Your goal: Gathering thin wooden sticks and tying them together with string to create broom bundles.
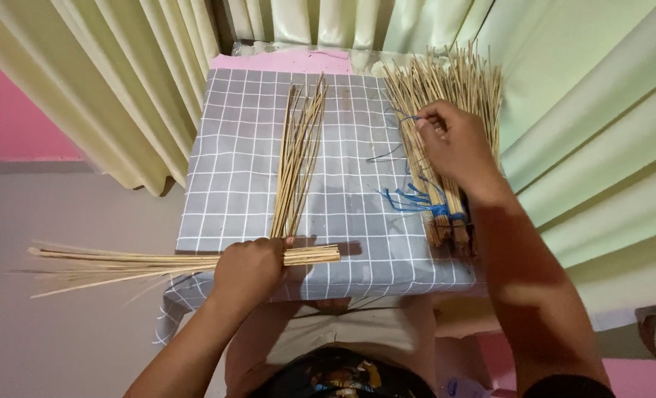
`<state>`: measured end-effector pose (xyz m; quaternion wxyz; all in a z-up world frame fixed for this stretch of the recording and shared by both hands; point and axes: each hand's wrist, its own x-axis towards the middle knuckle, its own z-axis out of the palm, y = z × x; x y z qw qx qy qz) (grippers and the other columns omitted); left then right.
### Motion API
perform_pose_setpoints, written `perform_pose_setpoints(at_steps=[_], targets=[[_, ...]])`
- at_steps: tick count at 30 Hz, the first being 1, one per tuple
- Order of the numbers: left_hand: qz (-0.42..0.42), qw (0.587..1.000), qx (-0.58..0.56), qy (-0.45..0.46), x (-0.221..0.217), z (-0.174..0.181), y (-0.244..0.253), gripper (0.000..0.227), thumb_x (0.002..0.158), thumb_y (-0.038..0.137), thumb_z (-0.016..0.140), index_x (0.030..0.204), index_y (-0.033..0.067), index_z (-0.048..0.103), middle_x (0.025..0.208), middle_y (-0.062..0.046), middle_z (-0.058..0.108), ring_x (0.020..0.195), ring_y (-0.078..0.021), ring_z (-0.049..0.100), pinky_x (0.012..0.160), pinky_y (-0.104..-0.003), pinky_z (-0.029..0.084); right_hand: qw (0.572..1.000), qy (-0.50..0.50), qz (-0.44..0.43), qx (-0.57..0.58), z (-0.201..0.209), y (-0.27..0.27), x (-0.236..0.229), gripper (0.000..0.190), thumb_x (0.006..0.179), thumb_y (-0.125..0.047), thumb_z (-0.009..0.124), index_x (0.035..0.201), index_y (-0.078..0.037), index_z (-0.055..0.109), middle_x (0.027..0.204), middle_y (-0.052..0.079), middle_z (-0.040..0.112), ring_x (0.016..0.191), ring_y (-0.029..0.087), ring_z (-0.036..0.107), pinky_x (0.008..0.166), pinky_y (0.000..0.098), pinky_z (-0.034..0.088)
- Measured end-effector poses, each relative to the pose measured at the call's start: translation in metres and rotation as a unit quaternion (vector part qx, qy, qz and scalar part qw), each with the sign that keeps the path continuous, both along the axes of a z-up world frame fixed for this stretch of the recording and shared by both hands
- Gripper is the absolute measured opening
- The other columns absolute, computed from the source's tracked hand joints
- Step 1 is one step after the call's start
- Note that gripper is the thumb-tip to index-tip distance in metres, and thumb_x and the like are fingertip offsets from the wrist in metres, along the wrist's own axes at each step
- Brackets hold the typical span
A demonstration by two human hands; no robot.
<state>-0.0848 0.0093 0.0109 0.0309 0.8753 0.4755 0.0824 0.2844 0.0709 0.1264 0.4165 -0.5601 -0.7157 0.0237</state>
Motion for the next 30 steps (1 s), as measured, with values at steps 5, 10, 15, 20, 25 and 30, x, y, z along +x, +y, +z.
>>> perform_pose_setpoints(at_steps=[5, 10, 15, 20, 25, 30], targets=[[0.016, 0.999, 0.045, 0.008, 0.002, 0.019, 0.006, 0.015, 0.088, 0.024, 0.062, 0.089, 0.0138, 0.073, 0.065, -0.006, 0.069, 0.067, -0.0301, 0.076, 0.063, -0.043, 0.061, 0.994, 0.080, 0.068, 0.006, 0.055, -0.038, -0.029, 0.018, 0.101, 0.000, 0.065, 0.115, -0.004, 0.074, 0.093, 0.017, 0.072, 0.089, 0.022, 0.068, 0.082, 0.0385, 0.056], [0.027, 0.993, 0.110, -0.023, 0.006, 0.058, 0.013, 0.014, 0.084, 0.026, 0.063, 0.080, 0.0130, 0.067, 0.062, -0.007, 0.066, 0.063, -0.0332, 0.074, 0.059, -0.044, 0.058, 0.988, 0.064, 0.121, -0.073, 0.079, -0.042, -0.029, 0.029, 0.096, 0.005, 0.063, 0.124, 0.000, 0.071, 0.097, 0.025, 0.071, 0.072, 0.027, 0.064, 0.073, 0.0437, 0.055], [0.028, 0.981, 0.153, -0.113, 0.023, 0.113, 0.011, 0.027, 0.094, 0.037, 0.063, 0.086, 0.0114, 0.065, 0.064, -0.012, 0.069, 0.062, -0.0387, 0.074, 0.057, -0.048, 0.057, 0.984, 0.060, 0.145, -0.083, 0.113, -0.066, -0.052, 0.026, 0.095, 0.004, 0.066, 0.119, -0.001, 0.073, 0.096, 0.023, 0.076, 0.059, 0.019, 0.063, 0.061, 0.0341, 0.053], [-0.063, 0.961, 0.159, -0.217, 0.048, 0.173, 0.003, 0.049, 0.085, 0.027, 0.070, 0.129, 0.0077, 0.066, 0.080, -0.023, 0.076, 0.075, -0.0463, 0.075, 0.066, -0.058, 0.057, 0.977, -0.006, 0.197, -0.076, 0.138, -0.079, -0.070, 0.021, 0.096, 0.003, 0.064, 0.112, -0.003, 0.076, 0.094, 0.025, 0.076, 0.052, 0.024, 0.062, 0.056, 0.0346, 0.052], [-0.142, 0.961, 0.127, -0.201, 0.071, 0.190, 0.013, 0.040, 0.083, 0.024, 0.070, 0.122, 0.0146, 0.071, 0.084, -0.014, 0.078, 0.081, -0.0411, 0.076, 0.068, -0.054, 0.059, 0.967, 0.011, 0.246, -0.056, 0.136, -0.081, -0.066, 0.021, 0.095, 0.003, 0.068, 0.110, -0.006, 0.079, 0.081, 0.014, 0.077, 0.056, 0.013, 0.051, 0.057, 0.0310, 0.044], [-0.143, 0.966, 0.095, -0.191, 0.058, 0.188, 0.023, 0.024, 0.091, 0.023, 0.063, 0.110, 0.0129, 0.075, 0.083, -0.013, 0.079, 0.084, -0.0425, 0.076, 0.071, -0.055, 0.059, 0.976, 0.008, 0.217, -0.023, 0.121, -0.072, -0.028, 0.020, 0.097, 0.004, 0.067, 0.111, -0.004, 0.078, 0.081, 0.013, 0.075, 0.061, 0.014, 0.053, 0.060, 0.0320, 0.044]])
